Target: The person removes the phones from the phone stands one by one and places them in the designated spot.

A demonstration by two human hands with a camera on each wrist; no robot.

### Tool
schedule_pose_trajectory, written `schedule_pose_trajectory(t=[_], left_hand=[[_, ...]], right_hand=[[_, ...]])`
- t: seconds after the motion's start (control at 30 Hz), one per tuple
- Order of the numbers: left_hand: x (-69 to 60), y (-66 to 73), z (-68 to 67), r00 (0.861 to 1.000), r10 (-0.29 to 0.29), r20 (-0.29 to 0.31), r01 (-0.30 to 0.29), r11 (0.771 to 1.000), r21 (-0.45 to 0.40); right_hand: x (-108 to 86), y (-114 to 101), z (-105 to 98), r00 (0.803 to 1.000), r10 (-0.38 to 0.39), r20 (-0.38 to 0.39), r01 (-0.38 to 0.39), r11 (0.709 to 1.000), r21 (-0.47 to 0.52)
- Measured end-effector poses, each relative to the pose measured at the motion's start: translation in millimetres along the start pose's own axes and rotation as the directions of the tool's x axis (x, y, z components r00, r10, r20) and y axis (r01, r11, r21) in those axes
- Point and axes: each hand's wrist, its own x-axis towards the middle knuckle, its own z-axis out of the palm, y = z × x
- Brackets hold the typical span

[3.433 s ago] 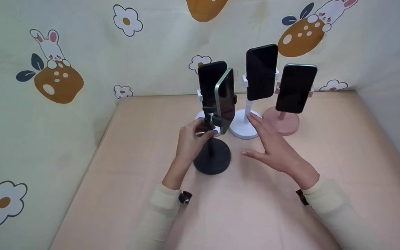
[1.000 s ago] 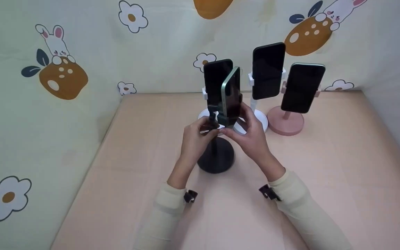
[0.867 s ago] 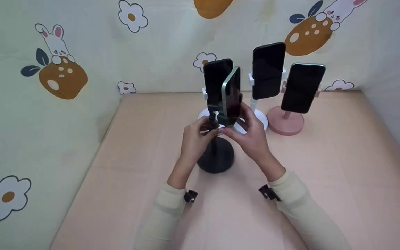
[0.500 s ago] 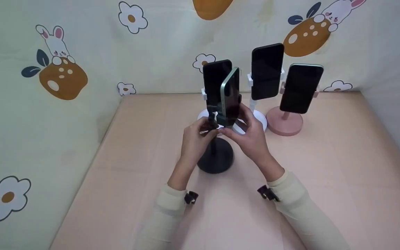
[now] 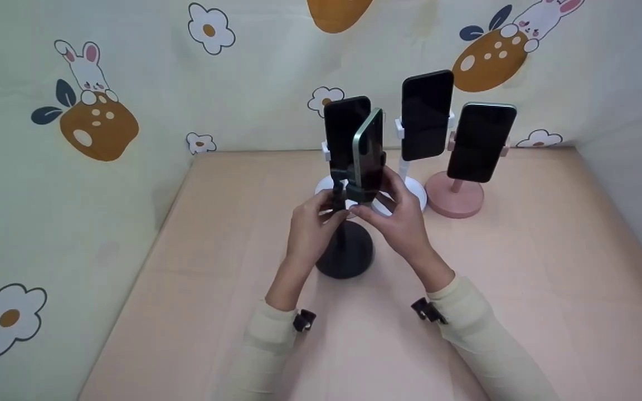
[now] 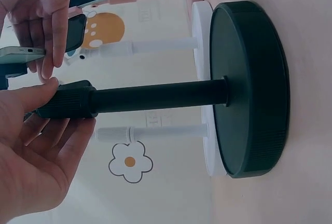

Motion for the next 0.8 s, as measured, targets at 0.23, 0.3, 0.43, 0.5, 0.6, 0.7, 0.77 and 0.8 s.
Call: schedule_pose_trajectory(t=[0.23, 0.3, 0.43, 0.5, 0.6, 0.7, 0.77, 0.8], left_hand=[[-2.8, 1.8, -5.3, 1.000, -0.022, -0.004, 0.022, 1.000, -0.011], [-3.9, 2.6, -6.9, 1.000, -0.018, -0.006, 0.018, 1.000, -0.012], [-4.7, 2.6, -8.7, 1.000, -0.019, -0.012, 0.019, 0.999, -0.028], [-4.7, 2.4, -9.6, 1.000, -0.024, -0.017, 0.023, 0.999, -0.038], [-5.2, 2.6, -11.7, 0.999, -0.029, -0.029, 0.028, 0.998, -0.057], [-6.4, 3.3, -14.5, 0.999, -0.025, -0.041, 0.022, 0.997, -0.078], [-7.5, 4.5, -16.6, 0.999, -0.018, -0.048, 0.014, 0.996, -0.093], [-8.0, 5.3, -17.7, 0.999, -0.012, -0.052, 0.007, 0.995, -0.099]], right_hand=[[0.3, 0, 0, 1.000, 0.004, 0.000, -0.004, 1.000, 0.001], [0.4, 0, 0, 1.000, 0.005, 0.002, -0.005, 1.000, 0.004], [0.5, 0, 0, 1.000, 0.005, 0.004, -0.005, 1.000, 0.011], [0.4, 0, 0, 1.000, 0.003, 0.003, -0.003, 1.000, 0.011], [0.0, -1, 0, 1.000, 0.001, 0.003, -0.001, 1.000, 0.007], [-0.6, -2, 0, 1.000, 0.005, 0.003, -0.005, 1.000, 0.002], [-0.8, -3, 1, 1.000, 0.009, 0.002, -0.009, 1.000, -0.003], [-0.8, -3, 1, 1.000, 0.010, 0.001, -0.010, 1.000, -0.005]])
